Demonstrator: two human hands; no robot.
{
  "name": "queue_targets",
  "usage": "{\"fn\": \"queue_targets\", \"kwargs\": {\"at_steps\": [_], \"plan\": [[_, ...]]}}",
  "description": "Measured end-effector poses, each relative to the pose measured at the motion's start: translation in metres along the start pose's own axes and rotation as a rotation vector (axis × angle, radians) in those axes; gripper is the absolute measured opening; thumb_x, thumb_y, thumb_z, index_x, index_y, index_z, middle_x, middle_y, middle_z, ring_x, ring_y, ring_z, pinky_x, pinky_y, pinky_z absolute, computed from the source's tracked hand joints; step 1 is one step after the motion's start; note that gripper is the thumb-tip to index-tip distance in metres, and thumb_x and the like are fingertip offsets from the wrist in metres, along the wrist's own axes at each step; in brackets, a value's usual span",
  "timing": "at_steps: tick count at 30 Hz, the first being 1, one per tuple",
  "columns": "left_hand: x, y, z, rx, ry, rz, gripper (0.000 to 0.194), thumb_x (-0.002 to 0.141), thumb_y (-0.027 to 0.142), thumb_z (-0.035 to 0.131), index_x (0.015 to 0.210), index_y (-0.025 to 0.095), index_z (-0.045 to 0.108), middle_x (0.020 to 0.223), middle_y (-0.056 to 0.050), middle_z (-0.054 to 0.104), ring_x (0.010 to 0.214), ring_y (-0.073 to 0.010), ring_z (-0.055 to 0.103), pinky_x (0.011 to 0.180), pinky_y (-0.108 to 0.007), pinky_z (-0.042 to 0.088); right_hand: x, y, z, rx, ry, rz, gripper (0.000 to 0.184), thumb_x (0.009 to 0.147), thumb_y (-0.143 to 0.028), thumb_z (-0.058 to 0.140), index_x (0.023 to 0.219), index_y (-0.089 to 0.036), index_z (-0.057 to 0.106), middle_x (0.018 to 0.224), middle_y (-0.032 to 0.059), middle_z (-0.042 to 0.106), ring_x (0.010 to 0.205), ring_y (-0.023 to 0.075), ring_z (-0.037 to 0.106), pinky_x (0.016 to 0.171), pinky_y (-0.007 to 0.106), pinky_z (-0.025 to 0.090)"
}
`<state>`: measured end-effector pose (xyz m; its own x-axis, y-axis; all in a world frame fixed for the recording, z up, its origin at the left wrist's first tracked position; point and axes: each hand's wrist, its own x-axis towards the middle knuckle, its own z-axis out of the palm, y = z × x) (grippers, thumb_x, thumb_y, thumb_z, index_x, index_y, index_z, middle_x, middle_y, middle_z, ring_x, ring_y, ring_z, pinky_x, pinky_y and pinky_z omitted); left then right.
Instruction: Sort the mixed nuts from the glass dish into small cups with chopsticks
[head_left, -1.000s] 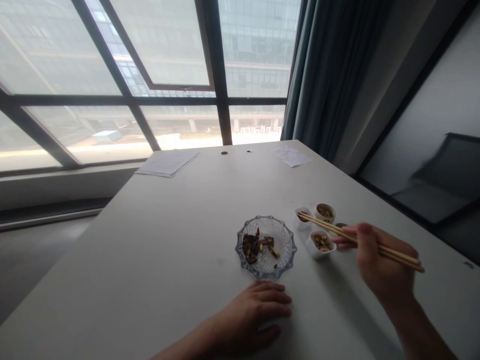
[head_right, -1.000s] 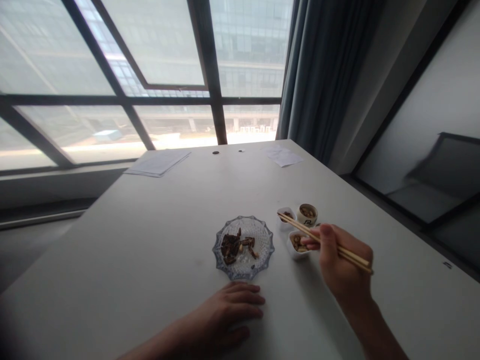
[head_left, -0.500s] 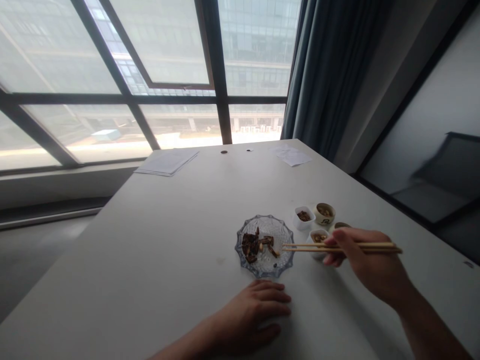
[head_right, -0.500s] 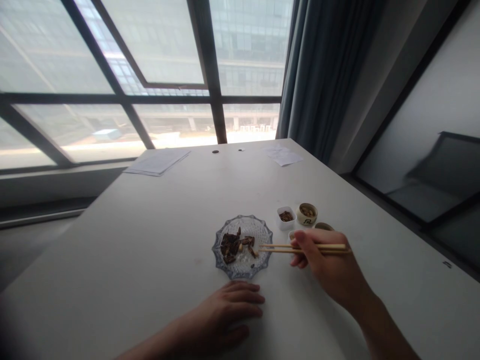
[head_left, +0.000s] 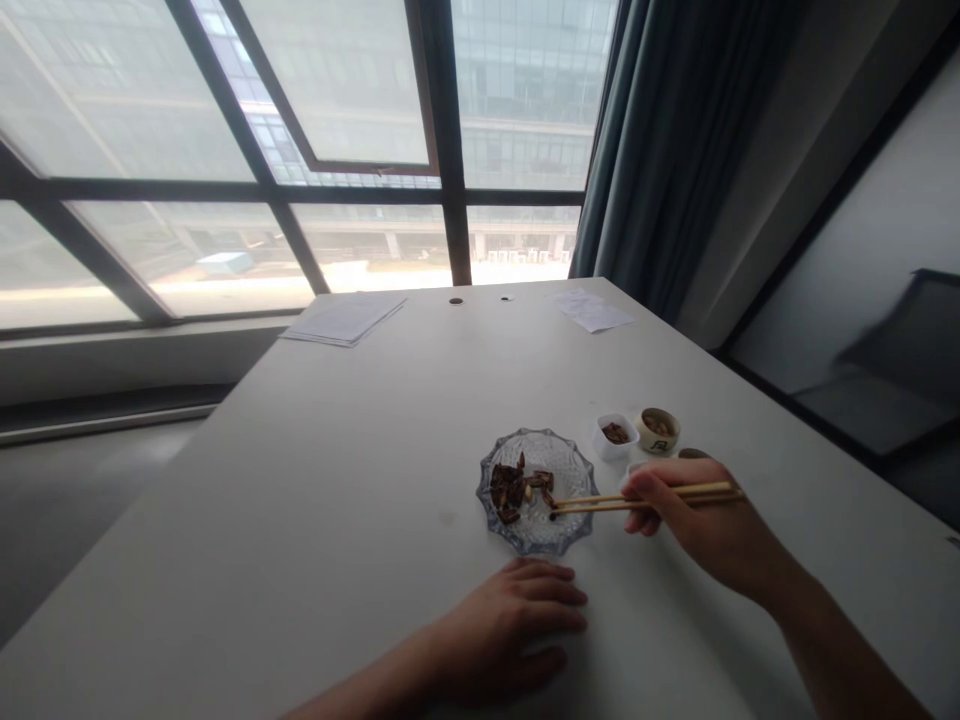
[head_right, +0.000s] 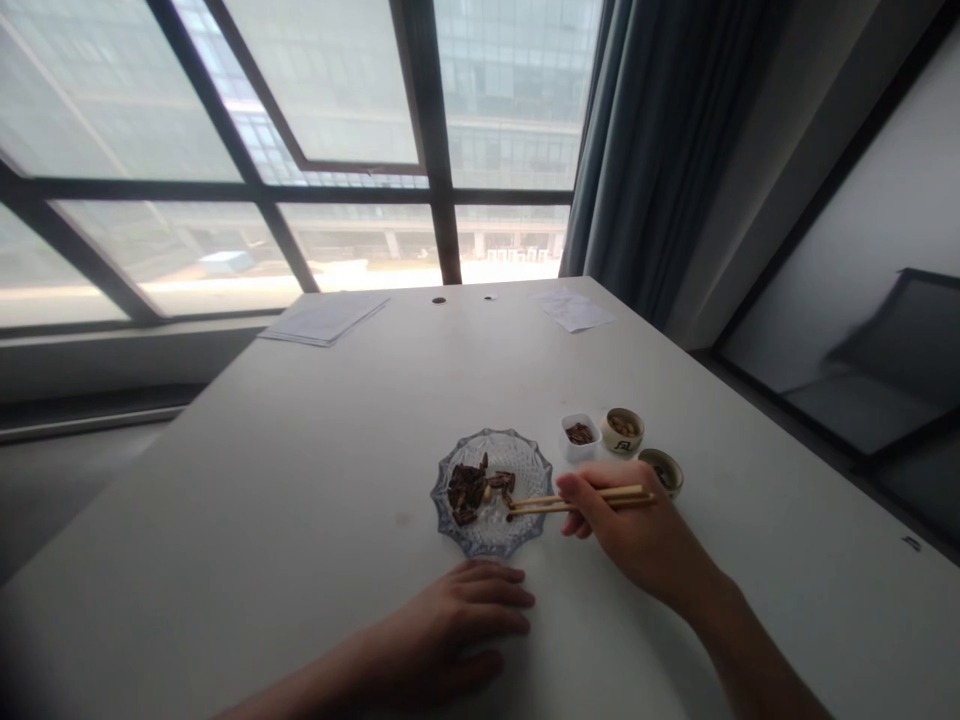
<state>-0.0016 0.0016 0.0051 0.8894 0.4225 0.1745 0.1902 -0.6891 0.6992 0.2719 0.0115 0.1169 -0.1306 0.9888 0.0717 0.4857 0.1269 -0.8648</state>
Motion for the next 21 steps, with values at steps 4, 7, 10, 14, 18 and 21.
{"fn": "queue_targets", "kwargs": {"at_steps": [4,7,10,14,18,21], "plan": [[0.000,0.000,0.000,0.004,0.000,-0.006,0.040,0.095,0.026,0.069,0.135,0.028,0.066,0.145,-0.006,0.069,0.144,-0.0269,0.056,0.125,-0.042,0.038,-0.001,-0.001,-0.004,-0.063,-0.083,-0.044,0.051,0.103,-0.055,0.060,0.069,-0.019,0.073,0.066,0.0031,0.075,0.061,0.0144,0.069,0.060,0.024,0.050],[0.000,0.000,0.000,0.009,-0.002,-0.012,0.040,0.094,0.025,0.070,0.134,0.028,0.066,0.145,-0.006,0.069,0.144,-0.0265,0.057,0.125,-0.042,0.038,0.001,0.002,-0.001,-0.054,-0.120,-0.076,0.048,0.103,-0.051,0.060,0.069,-0.019,0.072,0.068,0.0029,0.074,0.063,0.0140,0.068,0.061,0.023,0.049],[0.000,0.000,0.001,0.009,-0.006,-0.015,0.039,0.095,0.025,0.070,0.134,0.028,0.067,0.145,-0.005,0.069,0.144,-0.0264,0.056,0.125,-0.042,0.038,0.003,0.007,0.004,-0.029,-0.115,-0.071,0.048,0.103,-0.051,0.060,0.070,-0.019,0.073,0.068,0.0029,0.073,0.063,0.0136,0.068,0.061,0.023,0.049],[0.000,0.000,0.001,0.010,-0.002,-0.017,0.039,0.095,0.025,0.070,0.134,0.028,0.067,0.145,-0.005,0.070,0.144,-0.0261,0.056,0.125,-0.042,0.038,0.005,0.013,0.006,0.005,-0.093,-0.058,0.045,0.102,-0.051,0.063,0.071,-0.019,0.073,0.068,0.0030,0.074,0.062,0.0139,0.067,0.059,0.023,0.050],[0.000,0.001,0.000,0.010,-0.010,-0.023,0.039,0.094,0.024,0.070,0.133,0.028,0.067,0.145,-0.006,0.070,0.145,-0.0263,0.056,0.125,-0.042,0.038,0.004,0.022,0.007,0.024,-0.057,-0.017,0.049,0.102,-0.055,0.062,0.071,-0.018,0.072,0.067,0.0045,0.076,0.061,0.0150,0.069,0.060,0.024,0.052],[0.000,0.001,-0.001,0.003,-0.008,-0.018,0.040,0.094,0.024,0.070,0.134,0.029,0.067,0.145,-0.005,0.070,0.145,-0.0261,0.056,0.126,-0.042,0.037,0.003,0.029,0.008,0.051,-0.022,0.008,0.051,0.102,-0.058,0.061,0.072,-0.018,0.073,0.068,0.0061,0.077,0.061,0.0157,0.071,0.060,0.025,0.054]]}}
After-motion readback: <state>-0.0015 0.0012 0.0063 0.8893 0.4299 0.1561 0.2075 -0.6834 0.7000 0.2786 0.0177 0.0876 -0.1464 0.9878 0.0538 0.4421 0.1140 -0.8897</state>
